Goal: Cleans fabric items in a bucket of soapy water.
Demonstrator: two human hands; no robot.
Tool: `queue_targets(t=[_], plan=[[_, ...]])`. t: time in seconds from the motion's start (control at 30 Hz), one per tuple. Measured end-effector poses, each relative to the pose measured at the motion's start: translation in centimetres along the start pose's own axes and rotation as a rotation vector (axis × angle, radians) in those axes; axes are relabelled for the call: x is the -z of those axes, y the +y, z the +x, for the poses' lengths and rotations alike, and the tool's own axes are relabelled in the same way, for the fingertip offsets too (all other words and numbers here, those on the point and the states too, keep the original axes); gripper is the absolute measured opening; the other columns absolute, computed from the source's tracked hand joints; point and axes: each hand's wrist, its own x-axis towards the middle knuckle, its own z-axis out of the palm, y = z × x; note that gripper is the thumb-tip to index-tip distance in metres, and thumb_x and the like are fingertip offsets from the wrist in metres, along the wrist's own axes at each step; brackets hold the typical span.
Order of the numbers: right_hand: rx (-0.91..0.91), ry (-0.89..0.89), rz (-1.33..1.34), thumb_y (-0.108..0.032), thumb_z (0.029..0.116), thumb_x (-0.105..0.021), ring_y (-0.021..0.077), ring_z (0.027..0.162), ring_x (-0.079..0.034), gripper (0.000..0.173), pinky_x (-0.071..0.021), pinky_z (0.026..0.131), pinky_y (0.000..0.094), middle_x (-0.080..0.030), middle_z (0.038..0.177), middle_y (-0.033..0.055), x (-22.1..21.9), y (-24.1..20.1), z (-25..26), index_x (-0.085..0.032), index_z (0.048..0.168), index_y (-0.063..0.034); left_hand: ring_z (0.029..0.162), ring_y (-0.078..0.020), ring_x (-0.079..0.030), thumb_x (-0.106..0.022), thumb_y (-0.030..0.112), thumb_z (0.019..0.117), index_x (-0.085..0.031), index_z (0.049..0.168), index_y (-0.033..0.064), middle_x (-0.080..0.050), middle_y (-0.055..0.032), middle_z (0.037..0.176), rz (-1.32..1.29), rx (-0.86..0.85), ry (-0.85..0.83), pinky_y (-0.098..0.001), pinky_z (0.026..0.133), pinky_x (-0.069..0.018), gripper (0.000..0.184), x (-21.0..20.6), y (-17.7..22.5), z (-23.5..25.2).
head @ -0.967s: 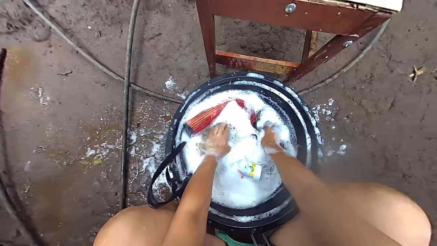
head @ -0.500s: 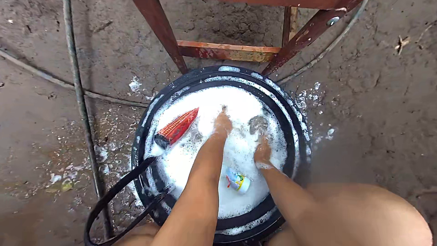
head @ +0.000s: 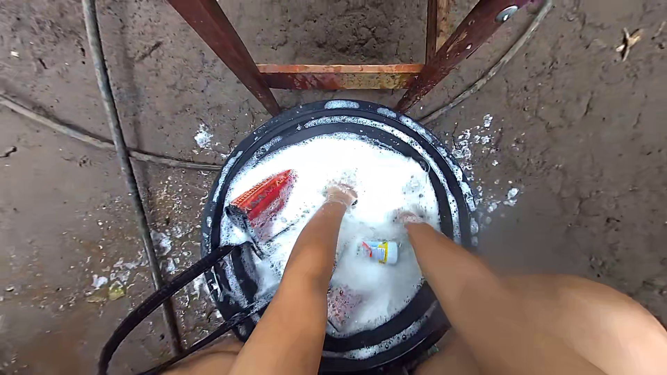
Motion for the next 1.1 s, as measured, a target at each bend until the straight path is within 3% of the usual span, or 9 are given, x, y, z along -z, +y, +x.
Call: queue_targets(t=[0.1,0.17,0.2,0.3,0.47,0.77,0.9,0.97,1.1], plan=[[0.124,0.399,0.178,-0.011,0.1086,-0.046,0.0458,0.142,-0.045,0.043,-0.0331,0.119,0.0564,-0.048,0.149,0.0335,-1.8,0.0,1.7,-0.047,0.145,0.0121,0.133,-0.0387,-0.055,-0.049,0.003,0.1033,-0.066,0.128,-0.0012,-0.064,-0.0202,0.136,0.238,-0.258,0.376,-0.0563,0.116,-0.0344,0.031,-1.2,-0.6,0.5],[0.222,0.617,0.164,-0.014,0.0970,-0.066,0.0460,0.123,-0.060,0.034,-0.0466,0.102,0.0642,-0.064,0.129,0.0288,-2.2,0.3,1.7,-0.065,0.125,0.0036,0.134,-0.0395,-0.054,-0.054,-0.005,0.0978,-0.066,0.126,-0.0006,-0.064,-0.0207,0.134,0.297,-0.349,0.455,-0.0601,0.115,-0.0346,0.031,-1.4,-1.7,-0.4],[0.255,0.657,0.157,-0.014,0.0911,-0.072,0.0459,0.124,-0.059,0.034,-0.0457,0.101,0.0654,-0.064,0.128,0.0276,-2.2,0.6,1.5,-0.068,0.122,0.0012,0.135,-0.0411,-0.052,-0.057,-0.004,0.0953,-0.066,0.128,0.0004,-0.063,-0.0215,0.135,0.290,-0.345,0.462,-0.0623,0.113,-0.0362,0.034,-1.4,-2.4,-1.2],[0.277,0.616,0.221,-0.011,0.0908,-0.073,0.0461,0.133,-0.051,0.039,-0.0430,0.105,0.0665,-0.053,0.145,0.0257,-1.7,1.7,0.2,-0.066,0.128,-0.0018,0.135,-0.0450,-0.050,-0.067,-0.005,0.0877,-0.066,0.127,0.0009,-0.060,-0.0231,0.138,0.277,-0.254,0.470,-0.0654,0.105,-0.0414,0.040,-1.0,-3.9,-4.1],[0.244,0.608,0.208,-0.022,0.0990,-0.068,0.0449,0.122,-0.061,0.037,-0.0465,0.099,0.0672,-0.066,0.128,0.0249,-1.6,3.4,-4.0,-0.063,0.132,-0.0067,0.139,-0.0430,-0.047,-0.064,-0.006,0.0895,-0.066,0.124,-0.0016,-0.057,-0.0240,0.141,0.210,-0.108,0.533,-0.0588,0.108,-0.0433,0.035,0.2,-4.7,-9.2],[0.540,0.933,0.296,-0.013,0.0887,-0.079,0.0455,0.101,-0.066,0.025,-0.0492,0.087,0.0667,-0.067,0.100,0.0272,2.7,3.6,-11.0,-0.064,0.095,0.0050,0.129,-0.0434,-0.053,-0.074,-0.011,0.0767,-0.067,0.114,-0.0032,-0.059,-0.0272,0.130,-0.002,-0.220,0.724,-0.0551,0.110,-0.0438,0.039,3.7,-5.8,-15.4],[0.729,0.979,0.239,-0.012,0.0840,-0.082,0.0411,0.098,-0.065,0.027,-0.0490,0.088,0.0626,-0.067,0.098,0.0241,6.1,2.6,-14.9,-0.064,0.093,0.0045,0.123,-0.0443,-0.054,-0.091,-0.004,0.0651,-0.066,0.115,-0.0039,-0.056,-0.0283,0.125,-0.059,-0.300,0.701,-0.0562,0.108,-0.0436,0.056,6.7,-6.0,-19.0],[0.781,1.000,0.188,-0.011,0.0836,-0.083,0.0405,0.098,-0.065,0.027,-0.0494,0.088,0.0610,-0.066,0.098,0.0242,7.2,1.8,-16.9,-0.063,0.092,0.0057,0.122,-0.0442,-0.054,-0.092,0.002,0.0695,-0.067,0.118,-0.0036,-0.056,-0.0283,0.125,-0.062,-0.304,0.713,-0.0562,0.108,-0.0433,0.055,7.9,-6.2,-20.8],[0.892,1.034,0.124,-0.012,0.0827,-0.084,0.0402,0.096,-0.064,0.029,-0.0493,0.084,0.0617,-0.066,0.098,0.0235,8.7,0.3,-19.2,-0.062,0.091,0.0052,0.117,-0.0413,-0.057,-0.078,0.013,0.0910,-0.068,0.115,-0.0073,-0.058,-0.0276,0.121,-0.071,-0.222,0.828,-0.0540,0.104,-0.0458,0.033,8.9,-6.2,-24.1]])
